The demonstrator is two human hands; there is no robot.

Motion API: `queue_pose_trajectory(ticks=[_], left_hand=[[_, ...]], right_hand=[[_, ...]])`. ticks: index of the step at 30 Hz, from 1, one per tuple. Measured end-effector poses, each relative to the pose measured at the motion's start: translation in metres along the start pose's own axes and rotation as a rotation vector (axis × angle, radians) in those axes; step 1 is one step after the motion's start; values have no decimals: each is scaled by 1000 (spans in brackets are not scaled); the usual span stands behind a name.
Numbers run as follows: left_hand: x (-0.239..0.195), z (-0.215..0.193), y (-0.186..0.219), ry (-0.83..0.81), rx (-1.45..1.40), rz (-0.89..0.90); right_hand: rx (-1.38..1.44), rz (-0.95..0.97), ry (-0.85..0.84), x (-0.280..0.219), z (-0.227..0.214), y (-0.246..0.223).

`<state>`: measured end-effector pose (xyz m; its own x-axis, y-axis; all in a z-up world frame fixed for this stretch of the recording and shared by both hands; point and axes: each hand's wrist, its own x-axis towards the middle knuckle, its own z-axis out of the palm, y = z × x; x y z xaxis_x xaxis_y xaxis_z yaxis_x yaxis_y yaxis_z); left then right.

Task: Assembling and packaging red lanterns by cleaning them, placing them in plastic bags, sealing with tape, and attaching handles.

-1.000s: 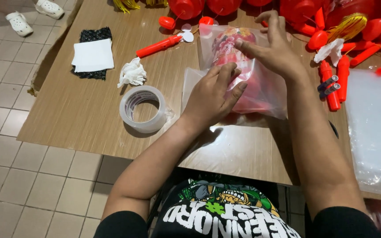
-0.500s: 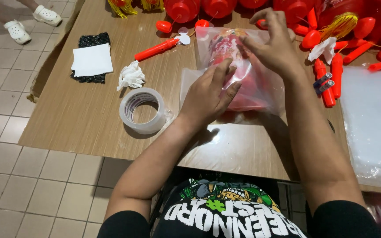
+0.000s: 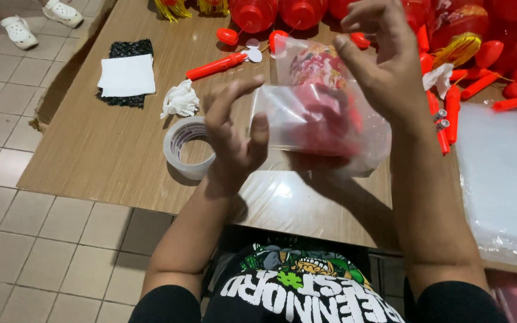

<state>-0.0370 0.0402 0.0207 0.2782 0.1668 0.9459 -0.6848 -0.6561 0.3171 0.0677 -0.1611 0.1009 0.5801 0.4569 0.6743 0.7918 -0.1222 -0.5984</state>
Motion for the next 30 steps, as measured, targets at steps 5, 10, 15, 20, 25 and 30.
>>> queue_pose_trajectory(ticks=[5,10,15,20,25,30], left_hand=[[-14,-45,-1,141,40,121],[-46,-77,-54,135,147,134],[-58,-111,-68,76,286,0],[-70,-110,-83,141,152,-224],[-71,-110,-84,160,61,-227],[-71,-108,-87,204,63,-256]], right_hand=[[-62,51,-284,15,29,-17],[-181,114,-871,29,60,-32],[-213,337,-905,78,81,17],[-425,328,-805,129,125,87],[-622,537,-962,152,171,116],[-693,635,-998,146,199,161]])
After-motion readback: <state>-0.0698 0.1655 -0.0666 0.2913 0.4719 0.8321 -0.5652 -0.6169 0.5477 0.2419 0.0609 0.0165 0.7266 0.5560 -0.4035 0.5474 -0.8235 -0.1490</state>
